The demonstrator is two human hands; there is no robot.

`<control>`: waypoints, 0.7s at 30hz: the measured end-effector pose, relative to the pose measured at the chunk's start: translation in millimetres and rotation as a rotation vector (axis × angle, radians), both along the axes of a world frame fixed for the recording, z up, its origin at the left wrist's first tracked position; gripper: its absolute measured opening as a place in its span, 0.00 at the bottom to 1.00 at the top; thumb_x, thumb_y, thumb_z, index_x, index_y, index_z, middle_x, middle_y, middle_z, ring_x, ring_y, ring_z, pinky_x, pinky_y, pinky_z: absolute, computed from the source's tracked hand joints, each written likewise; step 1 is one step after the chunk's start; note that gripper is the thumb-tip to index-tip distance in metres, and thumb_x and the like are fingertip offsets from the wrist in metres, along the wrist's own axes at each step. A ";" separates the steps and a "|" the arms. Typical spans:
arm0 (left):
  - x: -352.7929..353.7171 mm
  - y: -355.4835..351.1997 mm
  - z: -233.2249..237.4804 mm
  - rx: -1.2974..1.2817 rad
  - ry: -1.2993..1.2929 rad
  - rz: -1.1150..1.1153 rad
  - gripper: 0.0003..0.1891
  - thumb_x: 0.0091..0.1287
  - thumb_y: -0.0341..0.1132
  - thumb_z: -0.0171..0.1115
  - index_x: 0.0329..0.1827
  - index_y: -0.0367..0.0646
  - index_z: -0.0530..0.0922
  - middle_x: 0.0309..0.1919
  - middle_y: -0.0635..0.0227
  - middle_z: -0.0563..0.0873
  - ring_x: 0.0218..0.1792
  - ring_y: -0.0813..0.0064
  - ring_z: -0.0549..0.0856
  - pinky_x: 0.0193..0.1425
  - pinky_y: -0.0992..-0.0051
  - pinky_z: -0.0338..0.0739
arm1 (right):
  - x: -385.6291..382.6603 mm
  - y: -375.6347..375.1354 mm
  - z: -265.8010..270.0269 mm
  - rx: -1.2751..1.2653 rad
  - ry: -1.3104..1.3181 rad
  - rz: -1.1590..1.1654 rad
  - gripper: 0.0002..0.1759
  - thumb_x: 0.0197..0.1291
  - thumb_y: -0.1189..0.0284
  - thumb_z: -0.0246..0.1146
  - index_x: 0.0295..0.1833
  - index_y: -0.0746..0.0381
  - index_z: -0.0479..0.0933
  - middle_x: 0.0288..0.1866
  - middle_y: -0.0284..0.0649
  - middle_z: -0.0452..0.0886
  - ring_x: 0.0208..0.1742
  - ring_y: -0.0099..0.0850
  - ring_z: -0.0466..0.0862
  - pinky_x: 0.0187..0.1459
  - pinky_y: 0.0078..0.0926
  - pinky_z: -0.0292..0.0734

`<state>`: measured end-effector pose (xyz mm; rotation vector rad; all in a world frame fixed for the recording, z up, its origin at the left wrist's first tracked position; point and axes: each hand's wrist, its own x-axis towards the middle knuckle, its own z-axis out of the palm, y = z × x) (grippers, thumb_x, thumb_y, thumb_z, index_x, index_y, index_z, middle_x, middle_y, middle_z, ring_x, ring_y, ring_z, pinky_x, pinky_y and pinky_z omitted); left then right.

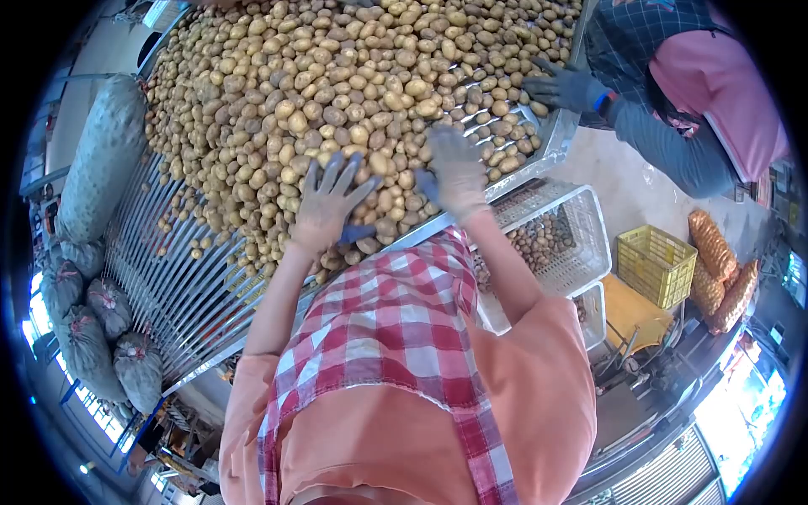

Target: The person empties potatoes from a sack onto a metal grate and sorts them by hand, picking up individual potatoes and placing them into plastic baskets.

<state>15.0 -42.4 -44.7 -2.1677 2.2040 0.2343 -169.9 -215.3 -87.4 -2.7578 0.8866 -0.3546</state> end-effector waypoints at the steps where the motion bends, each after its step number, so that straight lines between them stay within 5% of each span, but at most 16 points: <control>1: 0.8 -9.1 -2.6 -0.047 0.039 -0.032 0.33 0.58 0.54 0.62 0.69 0.59 0.69 0.71 0.58 0.65 0.72 0.59 0.63 0.74 0.48 0.53 | -17.4 -5.5 3.0 0.161 0.198 -0.138 0.32 0.57 0.54 0.62 0.60 0.66 0.69 0.57 0.52 0.73 0.57 0.51 0.72 0.59 0.51 0.64; 3: 3.9 -31.9 -6.7 -0.100 0.073 -0.065 0.35 0.58 0.58 0.62 0.69 0.59 0.70 0.70 0.58 0.67 0.72 0.58 0.64 0.74 0.47 0.53 | -51.6 -24.2 -20.8 -0.100 0.052 -0.271 0.26 0.57 0.62 0.64 0.57 0.64 0.73 0.55 0.48 0.76 0.57 0.50 0.74 0.60 0.48 0.66; 7: 17.8 -78.7 -10.3 -0.303 -0.074 0.000 0.28 0.61 0.48 0.62 0.64 0.51 0.73 0.65 0.57 0.71 0.70 0.56 0.65 0.71 0.48 0.58 | -61.2 -21.8 -0.5 0.017 -0.121 -0.269 0.19 0.57 0.69 0.64 0.54 0.62 0.76 0.54 0.47 0.78 0.54 0.47 0.77 0.55 0.43 0.72; 9: 30.4 -88.0 6.0 -0.417 0.029 0.090 0.25 0.61 0.46 0.63 0.61 0.48 0.75 0.62 0.55 0.74 0.66 0.52 0.71 0.68 0.56 0.64 | -48.3 0.4 12.2 0.430 -0.064 0.175 0.17 0.56 0.73 0.62 0.53 0.59 0.78 0.54 0.48 0.77 0.50 0.46 0.80 0.50 0.40 0.75; 11: 45.8 -76.1 29.8 -0.549 0.100 0.159 0.24 0.62 0.45 0.64 0.60 0.47 0.76 0.61 0.54 0.76 0.63 0.49 0.73 0.66 0.56 0.66 | -36.6 26.1 -2.4 0.397 -0.002 0.376 0.18 0.54 0.76 0.61 0.52 0.57 0.78 0.55 0.46 0.77 0.48 0.47 0.81 0.49 0.40 0.76; 16: 72.8 34.6 82.4 -0.596 0.118 0.508 0.22 0.61 0.36 0.67 0.58 0.42 0.78 0.58 0.50 0.78 0.61 0.46 0.75 0.66 0.57 0.68 | -16.9 31.8 -14.3 0.470 0.057 0.351 0.22 0.50 0.80 0.61 0.53 0.56 0.76 0.53 0.45 0.75 0.50 0.48 0.79 0.51 0.40 0.76; 21: 51.0 172.5 48.1 -0.621 0.111 0.943 0.19 0.61 0.31 0.66 0.55 0.36 0.78 0.49 0.49 0.83 0.50 0.50 0.82 0.56 0.61 0.75 | -7.0 45.7 9.6 1.015 -0.324 0.044 0.15 0.57 0.75 0.65 0.50 0.62 0.74 0.47 0.39 0.81 0.46 0.28 0.81 0.42 0.23 0.75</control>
